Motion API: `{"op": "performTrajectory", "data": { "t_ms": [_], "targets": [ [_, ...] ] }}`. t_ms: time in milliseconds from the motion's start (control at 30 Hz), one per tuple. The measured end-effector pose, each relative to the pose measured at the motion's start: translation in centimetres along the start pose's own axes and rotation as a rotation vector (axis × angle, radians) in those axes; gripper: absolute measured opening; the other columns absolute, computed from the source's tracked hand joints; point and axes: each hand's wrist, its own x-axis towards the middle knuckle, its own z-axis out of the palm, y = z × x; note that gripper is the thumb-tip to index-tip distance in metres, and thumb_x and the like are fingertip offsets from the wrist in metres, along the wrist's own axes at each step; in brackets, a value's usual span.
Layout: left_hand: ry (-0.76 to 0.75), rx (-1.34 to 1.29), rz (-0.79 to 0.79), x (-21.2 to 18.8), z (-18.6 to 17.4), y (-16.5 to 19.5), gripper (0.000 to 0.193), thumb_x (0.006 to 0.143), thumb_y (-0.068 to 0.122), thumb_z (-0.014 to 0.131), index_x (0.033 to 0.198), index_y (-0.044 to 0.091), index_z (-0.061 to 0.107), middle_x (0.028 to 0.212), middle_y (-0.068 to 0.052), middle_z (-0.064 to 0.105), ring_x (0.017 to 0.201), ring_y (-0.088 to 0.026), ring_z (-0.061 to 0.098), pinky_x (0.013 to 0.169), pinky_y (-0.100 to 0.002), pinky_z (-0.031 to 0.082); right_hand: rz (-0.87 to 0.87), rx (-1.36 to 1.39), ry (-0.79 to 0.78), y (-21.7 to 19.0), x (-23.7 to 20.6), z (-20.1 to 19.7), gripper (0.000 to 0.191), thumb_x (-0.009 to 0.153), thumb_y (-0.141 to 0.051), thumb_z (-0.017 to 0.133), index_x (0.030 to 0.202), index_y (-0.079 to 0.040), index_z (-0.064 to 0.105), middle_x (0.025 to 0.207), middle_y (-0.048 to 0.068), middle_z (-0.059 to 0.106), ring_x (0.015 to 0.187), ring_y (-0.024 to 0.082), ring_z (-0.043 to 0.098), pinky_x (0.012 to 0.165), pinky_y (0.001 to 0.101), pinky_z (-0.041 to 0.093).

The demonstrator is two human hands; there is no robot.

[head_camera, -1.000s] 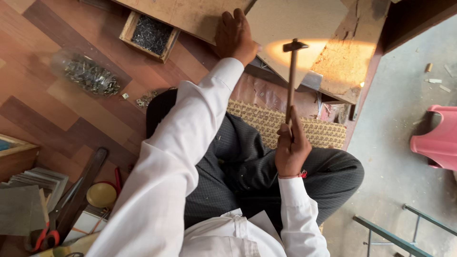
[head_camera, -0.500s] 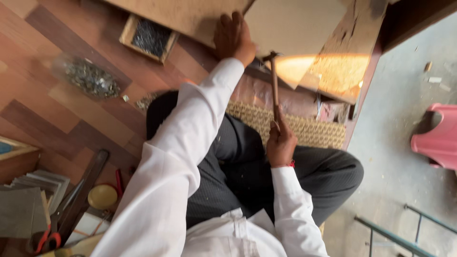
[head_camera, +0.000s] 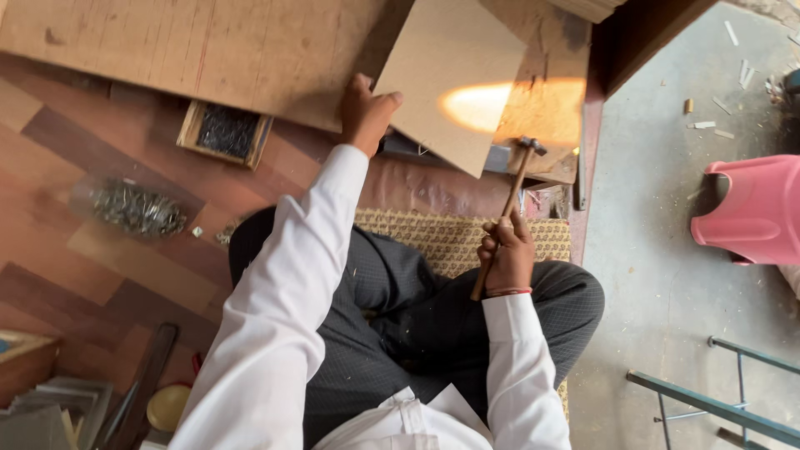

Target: The person sits on a mat and repeatedly assembles small rectangular cardboard pieces by placing metal clips on their edges and hammering them in. The person also uses scissors to trim the edges of the cardboard pieces before fastening them.

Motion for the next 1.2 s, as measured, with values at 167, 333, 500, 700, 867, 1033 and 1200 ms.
{"op": "performTrajectory", "data": {
  "t_ms": [167,333,500,700,867,1033,1200],
  "targets": [
    [-0.252,-0.518,-0.171,-3.1,-0.5,2.6,0.038,0.084,0.014,0.069,0.116,0.004,0.05,0.115,-0.016,0.068,0.092,-0.031,0.073,0.063,-0.045,0.065,-0.578,-0.406,0.196,2.4,0.5,1.0,0.048,0.103,-0.011,0.074,0.143,0.006,0.055,0.115,0.007,0.064,0.097,0.013,0.062,0.082,0.0263,0.054],
    [-0.324,-0.843,-0.166,-10.2,1.3,5.1,0.054,0.079,-0.001,0.062,0.128,0.008,0.042,0.112,-0.018,0.067,0.094,-0.031,0.073,0.077,-0.043,0.065,-0.374,-0.141,-0.13,-0.3,-3.9,6.0,0.044,0.095,-0.021,0.068,0.132,0.0,0.061,0.114,0.005,0.072,0.094,0.013,0.067,0.079,0.0278,0.056],
    [-0.651,-0.676,-0.01,-17.1,3.1,4.5,0.049,0.083,0.003,0.072,0.127,-0.001,0.049,0.111,-0.016,0.068,0.096,-0.025,0.072,0.082,-0.036,0.064,-0.288,0.435,-0.39,-4.9,-3.2,9.9,0.032,0.108,-0.026,0.068,0.105,0.005,0.064,0.099,0.016,0.071,0.087,0.024,0.07,0.076,0.0375,0.058],
    [-0.641,-0.857,-0.238,-15.1,2.0,4.2,0.024,0.094,0.022,0.07,0.102,0.001,0.062,0.095,-0.015,0.074,0.085,-0.023,0.074,0.074,-0.034,0.064,-0.199,0.235,-0.178,-7.3,-1.8,7.6,0.023,0.095,-0.016,0.071,0.105,0.003,0.061,0.103,0.015,0.07,0.093,0.024,0.073,0.085,0.04,0.061],
    [-0.522,-0.827,-0.044,-14.0,2.7,6.2,0.024,0.092,0.012,0.075,0.109,0.002,0.062,0.099,-0.012,0.071,0.081,-0.022,0.069,0.064,-0.036,0.057,-0.204,0.252,-0.401,-9.4,-1.0,6.0,0.035,0.1,-0.026,0.061,0.116,0.005,0.064,0.109,0.015,0.073,0.096,0.021,0.073,0.082,0.0343,0.06],
    [-0.472,-0.73,0.093,-8.2,6.2,14.7,0.028,0.09,0.008,0.071,0.115,0.003,0.058,0.108,-0.011,0.066,0.092,-0.022,0.07,0.075,-0.04,0.065,-0.113,0.154,-0.252,-9.7,0.8,4.7,0.028,0.101,-0.023,0.059,0.114,0.0,0.065,0.093,0.011,0.074,0.075,0.018,0.069,0.064,0.0305,0.056],
    [-0.526,-0.721,0.277,4.3,16.6,27.5,0.019,0.09,0.006,0.072,0.103,0.0,0.06,0.096,-0.015,0.074,0.081,-0.026,0.073,0.07,-0.039,0.066,0.071,0.175,-0.124,-7.7,1.4,4.7,0.024,0.097,-0.018,0.066,0.112,0.0,0.07,0.086,0.009,0.073,0.067,0.012,0.065,0.059,0.0258,0.051]
  ]
}}
